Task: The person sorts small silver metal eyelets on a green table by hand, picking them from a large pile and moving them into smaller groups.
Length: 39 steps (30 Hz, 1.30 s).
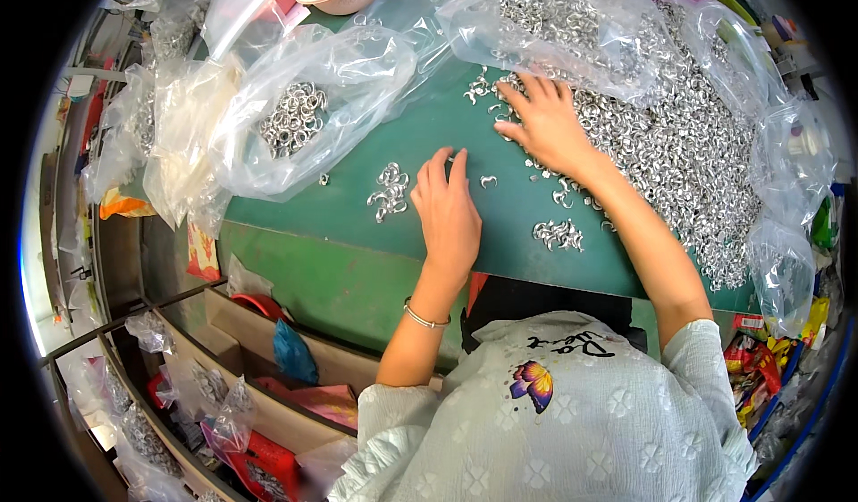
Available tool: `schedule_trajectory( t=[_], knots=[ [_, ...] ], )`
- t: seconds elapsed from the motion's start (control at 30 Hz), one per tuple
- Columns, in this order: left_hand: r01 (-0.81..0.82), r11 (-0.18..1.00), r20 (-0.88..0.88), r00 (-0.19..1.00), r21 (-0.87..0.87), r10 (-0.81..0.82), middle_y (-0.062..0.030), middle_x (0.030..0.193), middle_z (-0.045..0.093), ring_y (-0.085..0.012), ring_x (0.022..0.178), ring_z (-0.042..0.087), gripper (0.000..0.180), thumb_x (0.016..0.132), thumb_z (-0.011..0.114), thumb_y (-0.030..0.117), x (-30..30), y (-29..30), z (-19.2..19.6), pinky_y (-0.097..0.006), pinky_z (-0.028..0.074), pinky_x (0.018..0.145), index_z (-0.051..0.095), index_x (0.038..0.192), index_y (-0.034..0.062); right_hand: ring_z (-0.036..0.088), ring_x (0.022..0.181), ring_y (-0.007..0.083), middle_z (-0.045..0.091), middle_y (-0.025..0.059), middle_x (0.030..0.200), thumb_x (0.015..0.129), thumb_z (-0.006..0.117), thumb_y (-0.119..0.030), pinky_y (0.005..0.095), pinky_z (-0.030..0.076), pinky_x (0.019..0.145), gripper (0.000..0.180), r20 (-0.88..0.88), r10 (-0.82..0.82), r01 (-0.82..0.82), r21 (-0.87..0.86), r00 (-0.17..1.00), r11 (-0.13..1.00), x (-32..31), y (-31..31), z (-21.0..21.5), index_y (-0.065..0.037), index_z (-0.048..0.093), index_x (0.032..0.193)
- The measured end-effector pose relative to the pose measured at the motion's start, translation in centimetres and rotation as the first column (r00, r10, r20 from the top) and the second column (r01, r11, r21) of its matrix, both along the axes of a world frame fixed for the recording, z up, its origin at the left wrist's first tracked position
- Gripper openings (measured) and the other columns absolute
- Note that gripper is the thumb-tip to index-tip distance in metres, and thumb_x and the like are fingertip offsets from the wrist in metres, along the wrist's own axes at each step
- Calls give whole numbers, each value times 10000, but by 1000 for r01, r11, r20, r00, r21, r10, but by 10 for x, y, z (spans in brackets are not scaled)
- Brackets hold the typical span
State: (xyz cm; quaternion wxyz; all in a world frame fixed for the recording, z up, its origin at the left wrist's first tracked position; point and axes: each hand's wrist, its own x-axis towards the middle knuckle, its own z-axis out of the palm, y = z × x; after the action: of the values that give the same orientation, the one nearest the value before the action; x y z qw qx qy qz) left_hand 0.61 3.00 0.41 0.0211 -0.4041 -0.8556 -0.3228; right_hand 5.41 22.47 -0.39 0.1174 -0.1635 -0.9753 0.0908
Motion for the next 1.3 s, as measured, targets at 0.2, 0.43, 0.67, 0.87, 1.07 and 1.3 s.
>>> schedule_trajectory(
  t=[0.2,0.43,0.67,0.87,1.07,1.3],
  knots=[
    [104,985,186,974,138,-129,-145,1175,551,-309,1082,520,320,846,586,-29,0,-4,-5,-404,413,912,585,1166,-34,328,1387,329,434,166,1434,933,570,-332,506,222,1144,498,-56,299,-303,-248,953,920,26,-23,15,-90,485,1360],
    [6,998,66,998,70,-11,-132,1200,537,-318,1080,516,365,819,658,6,6,-6,4,-403,402,934,584,1177,-3,446,1289,263,570,64,1261,836,670,-140,485,267,1126,273,-39,400,-377,-432,916,819,51,-4,31,-74,654,1100],
    [131,991,122,984,2,-131,-130,1151,558,-320,1090,516,332,816,673,25,4,-13,3,-406,402,914,588,1136,0,515,1090,249,580,53,1023,765,699,-85,434,352,1004,156,-228,129,-155,-101,965,983,45,-4,28,-60,655,913],
    [77,977,94,991,197,-97,-153,1100,571,-335,1017,540,280,817,631,-45,-6,-4,0,-390,447,872,601,1093,-13,506,972,237,561,42,941,760,723,-123,378,362,865,116,-269,136,-177,-135,954,975,8,-38,19,-77,673,854],
    [194,976,45,979,96,-199,-148,1048,585,-333,932,561,275,808,630,-48,-45,25,5,-406,457,837,629,1079,1,499,969,234,567,48,926,747,716,-115,394,351,867,80,-138,204,-202,28,969,979,-9,-38,14,-69,660,782],
    [247,966,225,940,72,-257,-132,927,571,-304,819,577,132,815,643,-31,-55,18,-2,-377,466,720,634,946,-19,515,922,238,562,42,876,746,690,-99,364,386,806,63,-118,334,-353,-367,935,860,46,-33,34,-83,634,770]
  ],
)
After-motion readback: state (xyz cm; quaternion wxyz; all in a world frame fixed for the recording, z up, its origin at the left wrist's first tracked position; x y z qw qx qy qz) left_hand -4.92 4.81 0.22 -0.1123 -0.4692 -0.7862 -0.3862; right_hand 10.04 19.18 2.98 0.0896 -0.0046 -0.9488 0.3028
